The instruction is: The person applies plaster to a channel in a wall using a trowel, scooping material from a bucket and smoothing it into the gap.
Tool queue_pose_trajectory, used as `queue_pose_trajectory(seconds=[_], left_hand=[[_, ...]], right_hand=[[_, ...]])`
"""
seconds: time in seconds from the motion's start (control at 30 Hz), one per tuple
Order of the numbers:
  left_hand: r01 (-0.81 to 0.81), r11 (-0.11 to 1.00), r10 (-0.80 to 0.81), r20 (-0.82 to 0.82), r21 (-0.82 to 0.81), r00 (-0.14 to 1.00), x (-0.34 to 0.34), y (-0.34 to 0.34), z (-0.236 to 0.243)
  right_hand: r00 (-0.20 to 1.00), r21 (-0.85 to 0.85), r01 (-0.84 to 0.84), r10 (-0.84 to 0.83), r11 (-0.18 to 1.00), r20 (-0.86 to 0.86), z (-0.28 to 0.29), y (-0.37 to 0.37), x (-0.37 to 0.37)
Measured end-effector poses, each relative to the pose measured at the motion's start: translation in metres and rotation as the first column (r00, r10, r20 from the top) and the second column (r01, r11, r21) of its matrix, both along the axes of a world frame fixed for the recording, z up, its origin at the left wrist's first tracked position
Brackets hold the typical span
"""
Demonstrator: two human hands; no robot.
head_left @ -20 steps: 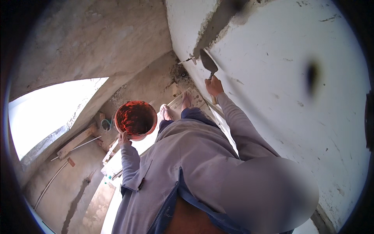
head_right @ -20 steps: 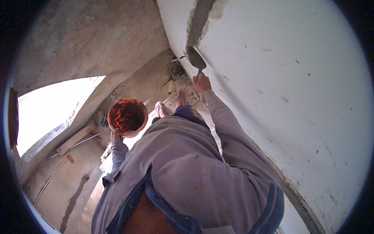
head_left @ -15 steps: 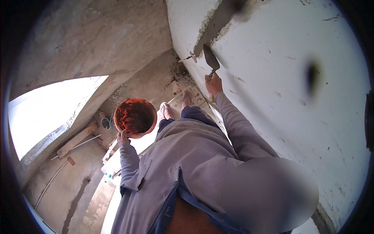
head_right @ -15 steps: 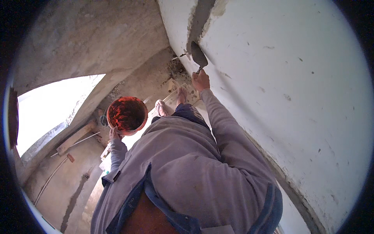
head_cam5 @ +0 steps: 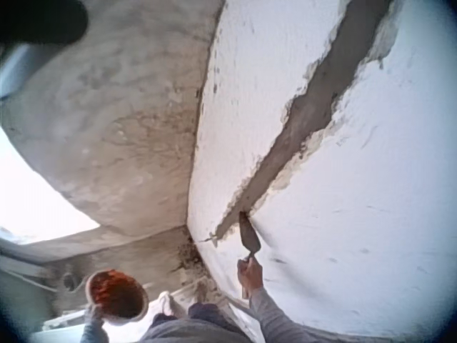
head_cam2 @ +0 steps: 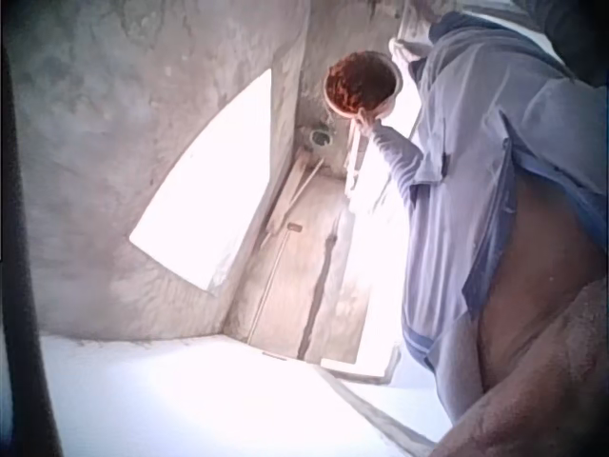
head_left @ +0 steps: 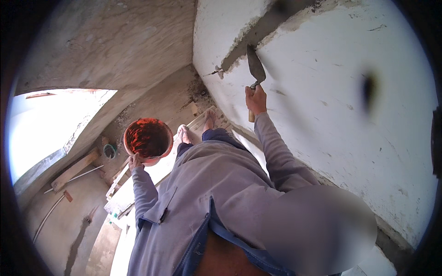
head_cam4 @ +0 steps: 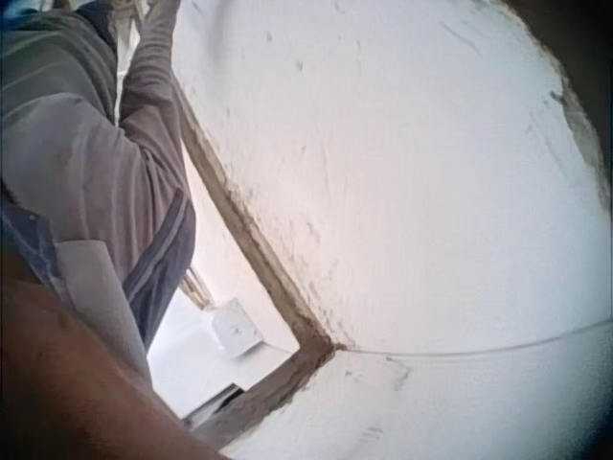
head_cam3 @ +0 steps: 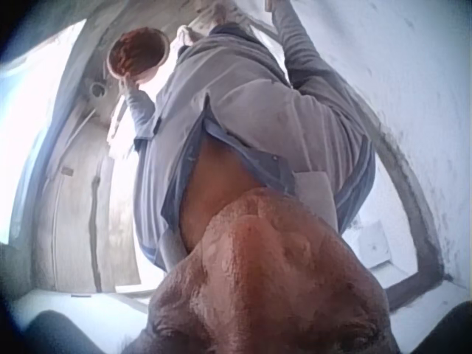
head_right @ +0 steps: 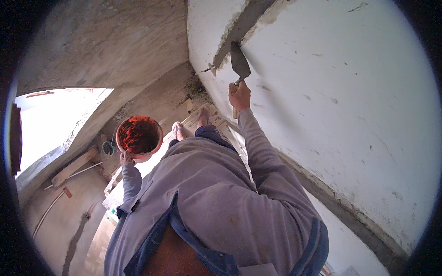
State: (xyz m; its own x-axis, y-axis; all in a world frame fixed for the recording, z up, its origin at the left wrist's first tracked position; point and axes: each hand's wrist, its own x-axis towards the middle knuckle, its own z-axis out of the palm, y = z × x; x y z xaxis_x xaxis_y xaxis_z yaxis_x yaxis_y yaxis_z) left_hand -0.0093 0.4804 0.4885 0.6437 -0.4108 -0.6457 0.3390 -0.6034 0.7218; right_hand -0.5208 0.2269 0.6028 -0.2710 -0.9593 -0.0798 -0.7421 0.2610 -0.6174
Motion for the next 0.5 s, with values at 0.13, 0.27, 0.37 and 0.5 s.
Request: queue_pose_trajectory(seconds=[0.13,0.27,0.37,0.5], left_hand=[[0.041,0.997,-0.043,0.025,0.065,0.999,-0.005,-0.010,0.005],[0.089,0.987,-0.083,0.047,-0.136,0.995,-0.003,-0.015,-0.021],[0.145,0.956,-0.131,0.072,-0.256,0.989,-0.011,-0.030,-0.018],[0.195,0.939,-0.181,0.075,-0.283,0.981,-0.032,-0.056,0.010]], right_hand=[[0.998,-0.050,-0.048,0.046,0.998,-0.048,0.028,-0.001,-0.003],[0.998,-0.038,-0.015,0.017,0.999,0.055,0.042,0.001,-0.020],[0.989,-0.240,-0.125,0.101,0.963,-0.109,0.084,0.000,-0.022],[0.980,-0.135,-0.057,0.081,0.989,0.179,0.171,0.000,-0.013]])
